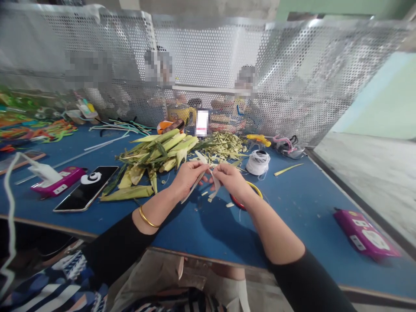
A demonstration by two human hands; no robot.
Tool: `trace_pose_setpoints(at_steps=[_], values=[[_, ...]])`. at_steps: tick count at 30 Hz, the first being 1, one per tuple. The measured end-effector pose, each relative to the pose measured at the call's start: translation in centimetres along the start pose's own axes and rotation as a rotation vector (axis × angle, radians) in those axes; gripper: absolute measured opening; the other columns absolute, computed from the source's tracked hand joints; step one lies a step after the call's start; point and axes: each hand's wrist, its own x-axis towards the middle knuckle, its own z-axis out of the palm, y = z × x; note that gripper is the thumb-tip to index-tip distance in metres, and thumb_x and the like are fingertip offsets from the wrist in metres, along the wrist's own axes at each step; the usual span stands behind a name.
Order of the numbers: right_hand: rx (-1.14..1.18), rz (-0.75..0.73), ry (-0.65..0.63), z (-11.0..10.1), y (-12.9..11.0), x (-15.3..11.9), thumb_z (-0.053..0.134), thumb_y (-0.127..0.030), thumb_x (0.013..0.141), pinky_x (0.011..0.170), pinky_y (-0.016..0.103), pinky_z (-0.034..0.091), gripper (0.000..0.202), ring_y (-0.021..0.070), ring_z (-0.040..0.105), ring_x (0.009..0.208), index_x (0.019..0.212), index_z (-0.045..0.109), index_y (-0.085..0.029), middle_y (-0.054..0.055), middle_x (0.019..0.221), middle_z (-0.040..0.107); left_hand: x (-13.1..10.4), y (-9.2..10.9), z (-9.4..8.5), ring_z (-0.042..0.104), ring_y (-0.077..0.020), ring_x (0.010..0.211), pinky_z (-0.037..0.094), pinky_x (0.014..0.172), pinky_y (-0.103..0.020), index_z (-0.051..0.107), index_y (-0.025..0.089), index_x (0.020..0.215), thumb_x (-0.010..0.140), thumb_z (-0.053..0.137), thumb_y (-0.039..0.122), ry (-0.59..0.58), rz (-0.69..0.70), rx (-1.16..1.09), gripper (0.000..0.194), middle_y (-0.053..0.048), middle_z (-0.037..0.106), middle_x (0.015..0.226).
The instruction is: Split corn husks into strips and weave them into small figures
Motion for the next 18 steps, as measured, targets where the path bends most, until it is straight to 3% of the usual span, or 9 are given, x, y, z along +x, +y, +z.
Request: trace_pose_setpoints(at_steps=[6,10,14,15,16,18], values=[[-0.16,-0.045,-0.025,0.3,0.5,-0.1,0.06,-0.041,0.077,0.052,0.027,0.044,0.024,0.013,0.054,0.048,0.07,0.048,-0.022,-0.004,0.057,0.058,0.4,-0.4,0.0,0.053,-0.0054,0.045,0.037,0.042,-0.016,0.065,0.013,0.073,0.076,0.072,0.014,-0.044,-0.1,-0.243,0.008,0.002,0.06,0.058],[-0.409,-0.147,0.095,-0.1,0.0,-0.4,0.056,-0.044,0.08,0.051,0.026,0.035,0.027,0.012,0.045,0.051,0.066,0.052,-0.021,-0.003,0.055,0.053,0.6,-0.4,0.0,0.053,-0.0054,0.046,0.046,0.049,-0.018,0.065,0.012,0.074,0.074,0.074,0.011,-0.112,-0.158,-0.408,0.009,0.001,0.062,0.061],[-0.634,-0.338,0.456,-0.6,-1.1,-0.7,0.056,-0.044,0.084,0.059,0.028,0.035,0.029,0.0147,0.048,0.062,0.069,0.062,-0.02,0.001,0.064,0.056,-0.1,0.0,0.2,0.056,-0.0073,0.046,0.048,0.049,-0.021,0.065,0.012,0.066,0.077,0.072,0.017,-0.088,-0.118,-0.227,0.015,-0.003,0.067,0.064],[-0.637,-0.353,0.496,-0.8,-1.1,-0.7,0.057,-0.045,0.083,0.06,0.028,0.035,0.03,0.0153,0.049,0.065,0.069,0.063,-0.02,0.002,0.066,0.057,-0.4,0.1,0.3,0.056,-0.0079,0.046,0.048,0.049,-0.022,0.064,0.012,0.064,0.078,0.071,0.017,-0.111,-0.104,-0.148,0.017,-0.004,0.067,0.064],[-0.611,-0.334,0.485,-0.9,-1.1,-0.6,0.058,-0.047,0.082,0.06,0.029,0.035,0.031,0.0154,0.049,0.064,0.067,0.063,-0.02,0.002,0.066,0.057,-0.8,0.2,0.5,0.056,-0.0084,0.045,0.048,0.049,-0.022,0.065,0.012,0.062,0.079,0.07,0.016,-0.151,-0.094,-0.068,0.018,-0.004,0.067,0.061],[-0.482,-0.193,0.344,-1.0,-0.7,-0.3,0.061,-0.052,0.078,0.054,0.028,0.032,0.038,0.014,0.045,0.057,0.06,0.06,-0.019,0.001,0.057,0.052,-1.3,0.2,0.8,0.057,-0.0097,0.045,0.048,0.049,-0.023,0.066,0.012,0.059,0.078,0.069,0.015,-0.234,-0.08,0.066,0.02,-0.003,0.064,0.055]])
